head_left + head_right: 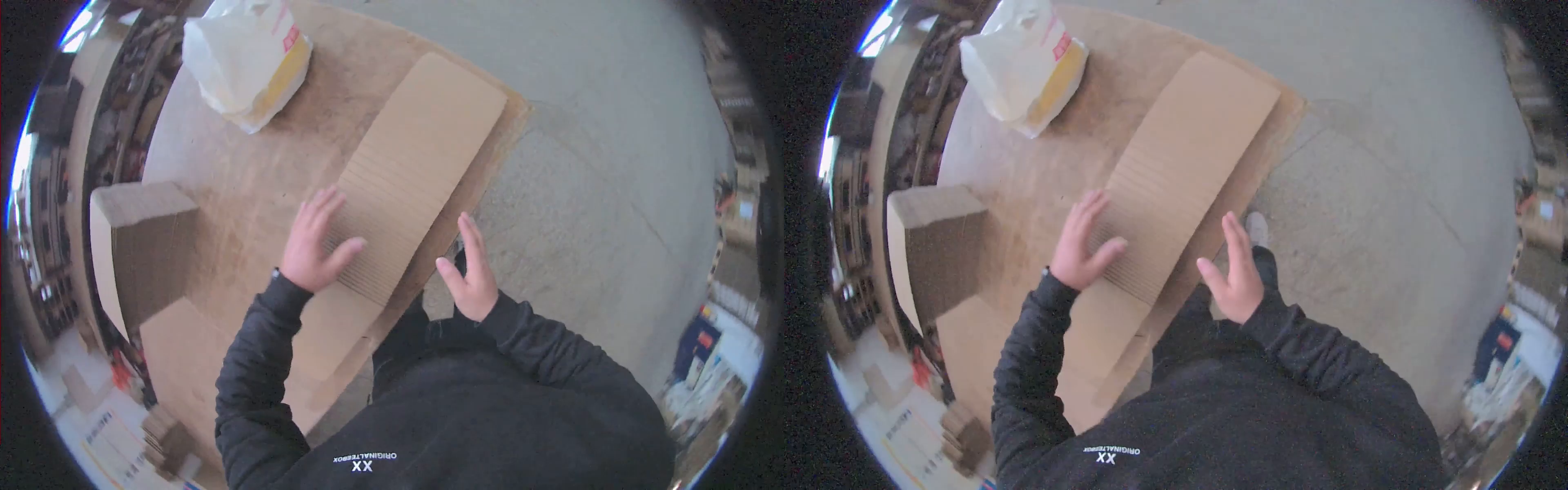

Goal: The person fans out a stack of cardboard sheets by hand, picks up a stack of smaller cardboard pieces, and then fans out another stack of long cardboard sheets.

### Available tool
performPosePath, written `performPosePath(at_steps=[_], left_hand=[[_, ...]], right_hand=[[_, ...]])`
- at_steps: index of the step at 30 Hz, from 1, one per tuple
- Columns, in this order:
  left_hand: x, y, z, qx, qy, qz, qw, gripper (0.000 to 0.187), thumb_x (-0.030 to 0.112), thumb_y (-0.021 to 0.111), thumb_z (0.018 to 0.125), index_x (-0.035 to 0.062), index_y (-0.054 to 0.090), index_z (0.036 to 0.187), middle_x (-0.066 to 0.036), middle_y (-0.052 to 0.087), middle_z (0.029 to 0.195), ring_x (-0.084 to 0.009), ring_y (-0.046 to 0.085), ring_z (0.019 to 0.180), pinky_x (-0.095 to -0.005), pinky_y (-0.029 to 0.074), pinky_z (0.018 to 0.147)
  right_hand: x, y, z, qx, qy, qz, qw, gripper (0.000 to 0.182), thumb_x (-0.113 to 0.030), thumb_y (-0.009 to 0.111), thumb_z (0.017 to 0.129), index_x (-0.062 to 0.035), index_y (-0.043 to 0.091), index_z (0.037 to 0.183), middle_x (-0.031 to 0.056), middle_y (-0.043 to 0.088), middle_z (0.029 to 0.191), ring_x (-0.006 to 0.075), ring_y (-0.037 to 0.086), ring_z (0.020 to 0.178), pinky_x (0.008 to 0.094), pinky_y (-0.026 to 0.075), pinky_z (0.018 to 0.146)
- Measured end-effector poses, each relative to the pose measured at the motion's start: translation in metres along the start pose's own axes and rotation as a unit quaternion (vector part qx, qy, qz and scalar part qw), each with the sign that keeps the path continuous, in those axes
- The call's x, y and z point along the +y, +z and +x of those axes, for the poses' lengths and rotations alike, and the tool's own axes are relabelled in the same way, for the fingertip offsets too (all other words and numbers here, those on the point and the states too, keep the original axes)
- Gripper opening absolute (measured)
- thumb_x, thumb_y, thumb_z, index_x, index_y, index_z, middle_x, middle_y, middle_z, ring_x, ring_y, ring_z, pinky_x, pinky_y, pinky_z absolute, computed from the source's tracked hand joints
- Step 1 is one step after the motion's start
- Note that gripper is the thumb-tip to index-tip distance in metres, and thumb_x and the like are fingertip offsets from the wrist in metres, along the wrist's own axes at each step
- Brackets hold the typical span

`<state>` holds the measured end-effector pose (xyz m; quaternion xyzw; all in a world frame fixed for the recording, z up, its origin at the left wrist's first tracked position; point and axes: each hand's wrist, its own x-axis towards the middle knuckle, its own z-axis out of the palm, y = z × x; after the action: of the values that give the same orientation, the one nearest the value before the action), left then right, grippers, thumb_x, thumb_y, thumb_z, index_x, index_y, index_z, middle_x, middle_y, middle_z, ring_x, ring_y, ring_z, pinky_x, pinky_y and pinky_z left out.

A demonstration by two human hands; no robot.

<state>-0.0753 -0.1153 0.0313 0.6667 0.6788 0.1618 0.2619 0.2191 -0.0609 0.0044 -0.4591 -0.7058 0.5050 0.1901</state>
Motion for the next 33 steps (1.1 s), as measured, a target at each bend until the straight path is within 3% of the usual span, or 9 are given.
performPosePath(at_steps=[3, 5, 11, 15, 18, 27, 33], left_hand=[[-0.043, -0.014, 0.01, -0.006, -0.002, -0.123, 0.992, 0.069, 0.046, 0.061, 0.095, 0.0033, 0.042, 0.146, -0.021, 0.04, 0.152, -0.034, 0.035, 0.144, -0.0471, 0.027, 0.118], [-0.06, -0.009, 0.01, -0.063, -0.033, -0.257, 0.964, 0.065, 0.043, 0.048, 0.102, 0.0041, 0.033, 0.152, -0.015, 0.032, 0.157, -0.0248, 0.027, 0.147, -0.0395, 0.02, 0.121], [-0.086, 0.004, 0.01, -0.126, -0.013, -0.411, 0.903, 0.066, 0.046, 0.032, 0.106, 0.0052, 0.02, 0.157, -0.011, 0.018, 0.163, -0.0195, 0.015, 0.151, -0.0361, 0.011, 0.124], [-0.091, 0.01, 0.011, -0.134, 0.024, -0.444, 0.885, 0.066, 0.045, 0.026, 0.107, 0.0026, 0.015, 0.157, -0.011, 0.015, 0.164, -0.0185, 0.013, 0.151, -0.0354, 0.011, 0.124], [-0.084, 0.001, 0.012, -0.156, 0.017, -0.398, 0.904, 0.075, 0.054, 0.026, 0.104, 0.0049, 0.009, 0.158, -0.013, 0.011, 0.165, -0.0221, 0.012, 0.152, -0.0396, 0.01, 0.124], [-0.094, 0.008, 0.01, -0.153, 0.071, -0.431, 0.886, 0.069, 0.046, 0.034, 0.106, 0.0058, 0.011, 0.158, -0.012, 0.014, 0.164, -0.0203, 0.012, 0.152, -0.0365, 0.009, 0.124], [-0.091, 0.003, 0.01, -0.168, 0.062, -0.42, 0.89, 0.067, 0.041, 0.033, 0.107, 0.0057, 0.009, 0.158, -0.012, 0.01, 0.165, -0.0203, 0.009, 0.152, -0.0369, 0.008, 0.124]], right_hand=[[-0.008, 0.05, -0.023, 0.036, 0.056, 0.066, 0.996, 0.071, -0.024, 0.054, 0.101, -0.0036, 0.014, 0.157, 0.0193, 0.012, 0.163, 0.0309, 0.011, 0.152, 0.0468, 0.018, 0.123], [-0.02, 0.083, -0.031, 0.069, 0.16, 0.156, 0.972, 0.075, -0.03, 0.049, 0.103, -0.0016, 0.005, 0.157, 0.0204, 0.003, 0.164, 0.03, 0.004, 0.152, 0.0442, 0.011, 0.124], [-0.057, 0.132, -0.019, 0.181, 0.255, 0.214, 0.925, 0.079, -0.043, 0.041, 0.103, 0.0009, 0.002, 0.156, 0.0195, 0.002, 0.164, 0.0265, 0.001, 0.153, 0.039, 0.005, 0.125], [-0.07, 0.144, -0.008, 0.229, 0.272, 0.186, 0.916, 0.078, -0.044, 0.041, 0.103, 0.0002, 0.006, 0.156, 0.0185, 0.005, 0.164, 0.0253, 0.003, 0.153, 0.0367, 0.005, 0.125], [-0.078, 0.148, -0.001, 0.251, 0.266, 0.19, 0.911, 0.078, -0.042, 0.042, 0.103, 0.0018, 0.005, 0.156, 0.0199, 0.005, 0.164, 0.0268, 0.004, 0.153, 0.0386, 0.005, 0.125], [-0.084, 0.15, 0.0, 0.236, 0.285, 0.182, 0.911, 0.081, -0.047, 0.041, 0.103, -0.0016, 0.002, 0.157, 0.0175, 0.0, 0.165, 0.0262, 0.001, 0.153, 0.0402, 0.003, 0.125], [-0.078, 0.147, -0.004, 0.234, 0.278, 0.184, 0.913, 0.082, -0.044, 0.046, 0.102, -0.0019, 0.003, 0.157, 0.017, 0.002, 0.165, 0.0247, 0.003, 0.153, 0.0395, 0.004, 0.125]])
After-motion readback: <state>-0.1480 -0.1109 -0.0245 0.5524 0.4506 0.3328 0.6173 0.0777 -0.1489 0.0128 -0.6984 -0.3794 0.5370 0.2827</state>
